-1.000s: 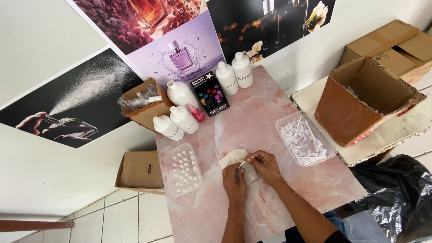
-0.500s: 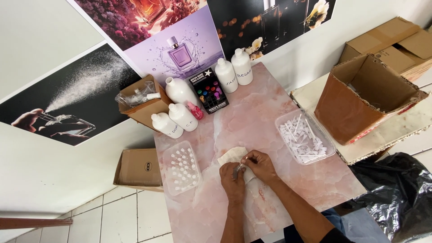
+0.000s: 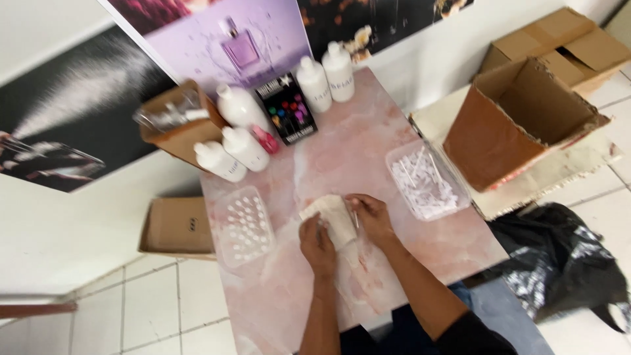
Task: Assembling small perfume tester bottles by inserting sprayer components into plastic tubes and organizing them in a tray.
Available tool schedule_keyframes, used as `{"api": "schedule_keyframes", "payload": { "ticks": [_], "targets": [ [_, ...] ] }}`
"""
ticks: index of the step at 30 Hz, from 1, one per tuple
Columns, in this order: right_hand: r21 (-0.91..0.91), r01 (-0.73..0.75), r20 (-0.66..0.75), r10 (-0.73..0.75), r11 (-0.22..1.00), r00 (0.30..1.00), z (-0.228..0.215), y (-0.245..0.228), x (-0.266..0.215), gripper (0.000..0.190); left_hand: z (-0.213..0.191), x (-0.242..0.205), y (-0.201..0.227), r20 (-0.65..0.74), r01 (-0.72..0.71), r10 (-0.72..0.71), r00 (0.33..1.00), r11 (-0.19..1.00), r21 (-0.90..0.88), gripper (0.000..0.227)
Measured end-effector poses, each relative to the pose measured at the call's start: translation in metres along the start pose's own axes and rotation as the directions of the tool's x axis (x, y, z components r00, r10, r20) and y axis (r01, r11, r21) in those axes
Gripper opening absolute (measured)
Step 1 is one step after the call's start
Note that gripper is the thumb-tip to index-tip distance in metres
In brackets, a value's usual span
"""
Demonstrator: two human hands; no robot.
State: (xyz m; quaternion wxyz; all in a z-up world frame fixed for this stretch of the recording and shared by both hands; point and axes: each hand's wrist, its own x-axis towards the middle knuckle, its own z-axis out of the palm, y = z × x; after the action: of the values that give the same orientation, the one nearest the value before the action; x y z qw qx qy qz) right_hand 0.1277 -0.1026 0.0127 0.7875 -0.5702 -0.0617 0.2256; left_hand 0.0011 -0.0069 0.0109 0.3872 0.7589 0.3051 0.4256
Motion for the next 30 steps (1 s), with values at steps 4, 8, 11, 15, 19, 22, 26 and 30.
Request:
{"api": "schedule_keyframes", "payload": {
  "ticks": [4, 8, 11, 15, 19, 22, 26, 30],
  "targets": [
    [-0.229, 0.168, 0.206, -0.121, 0.959, 0.971, 0.002, 0.022, -0.004, 0.02, 0.004, -0.007, -0.004, -0.048, 0.018, -0.02, 0.999, 0.998, -0.052, 0.033],
    [-0.261, 0.239, 0.31, -0.153, 0.935, 0.938, 0.004, 0.02, -0.005, 0.003, 0.004, -0.005, 0.005, -0.059, 0.193, -0.212, 0.976, 0.955, -0.226, 0.027],
    [-0.224, 0.282, 0.365, -0.188, 0.933, 0.912, 0.01, 0.0, -0.012, 0.006, 0.001, -0.004, 0.009, -0.033, 0.194, -0.213, 0.976, 0.935, -0.296, 0.021],
    [-0.178, 0.307, 0.409, -0.214, 0.935, 0.887, 0.009, -0.002, -0.012, 0.011, -0.004, 0.001, 0.015, -0.017, 0.116, -0.123, 0.992, 0.962, -0.247, 0.017],
    [-0.148, 0.322, 0.424, -0.234, 0.935, 0.875, 0.008, 0.005, -0.011, 0.011, -0.006, 0.002, 0.015, 0.017, 0.09, -0.089, 0.996, 0.963, -0.254, 0.02],
    [-0.162, 0.337, 0.439, -0.238, 0.928, 0.866, 0.007, 0.008, -0.01, 0.011, -0.006, 0.002, 0.016, 0.037, 0.082, -0.074, 0.997, 0.96, -0.266, 0.021],
    [-0.162, 0.351, 0.461, -0.243, 0.922, 0.853, 0.005, 0.014, -0.007, 0.01, -0.006, 0.003, 0.014, 0.049, 0.047, -0.035, 0.998, 0.963, -0.264, 0.022],
    [-0.19, 0.34, 0.493, -0.21, 0.921, 0.844, 0.003, 0.011, -0.004, 0.009, -0.009, 0.005, 0.016, 0.068, 0.047, -0.029, 0.997, 0.958, -0.282, 0.022]
  ]
}}
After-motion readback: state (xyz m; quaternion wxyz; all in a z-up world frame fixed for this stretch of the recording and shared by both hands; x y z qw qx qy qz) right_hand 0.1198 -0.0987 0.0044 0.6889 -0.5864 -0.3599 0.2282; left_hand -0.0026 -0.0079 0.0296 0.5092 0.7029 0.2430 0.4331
